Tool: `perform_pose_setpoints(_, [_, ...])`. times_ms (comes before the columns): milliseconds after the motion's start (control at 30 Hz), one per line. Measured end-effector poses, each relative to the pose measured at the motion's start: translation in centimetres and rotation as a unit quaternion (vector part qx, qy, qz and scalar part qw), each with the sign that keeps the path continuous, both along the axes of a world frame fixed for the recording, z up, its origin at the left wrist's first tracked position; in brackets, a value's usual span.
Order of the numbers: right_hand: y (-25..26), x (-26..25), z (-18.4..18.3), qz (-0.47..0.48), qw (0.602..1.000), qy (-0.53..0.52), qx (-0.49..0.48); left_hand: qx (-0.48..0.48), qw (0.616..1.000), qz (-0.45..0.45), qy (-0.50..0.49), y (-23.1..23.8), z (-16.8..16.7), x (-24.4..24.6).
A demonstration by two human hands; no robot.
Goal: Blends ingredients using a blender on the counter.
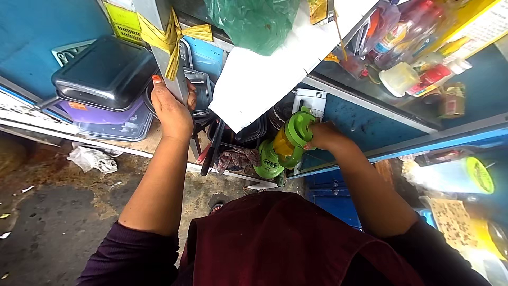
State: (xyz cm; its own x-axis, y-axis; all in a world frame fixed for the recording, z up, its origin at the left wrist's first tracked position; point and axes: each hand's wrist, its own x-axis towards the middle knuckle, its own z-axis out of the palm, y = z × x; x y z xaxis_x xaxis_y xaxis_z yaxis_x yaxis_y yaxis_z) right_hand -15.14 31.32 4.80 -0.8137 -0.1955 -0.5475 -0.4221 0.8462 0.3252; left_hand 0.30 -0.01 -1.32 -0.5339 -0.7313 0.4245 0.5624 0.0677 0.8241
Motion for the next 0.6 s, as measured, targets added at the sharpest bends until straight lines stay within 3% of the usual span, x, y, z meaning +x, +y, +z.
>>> perform_pose_setpoints(600, [0.1, 0.19, 0.17, -0.004, 1.0, 0.001, -0.011, -0.007, 1.0, -0.001, -0.01, -0.05, 0.02, 0.07])
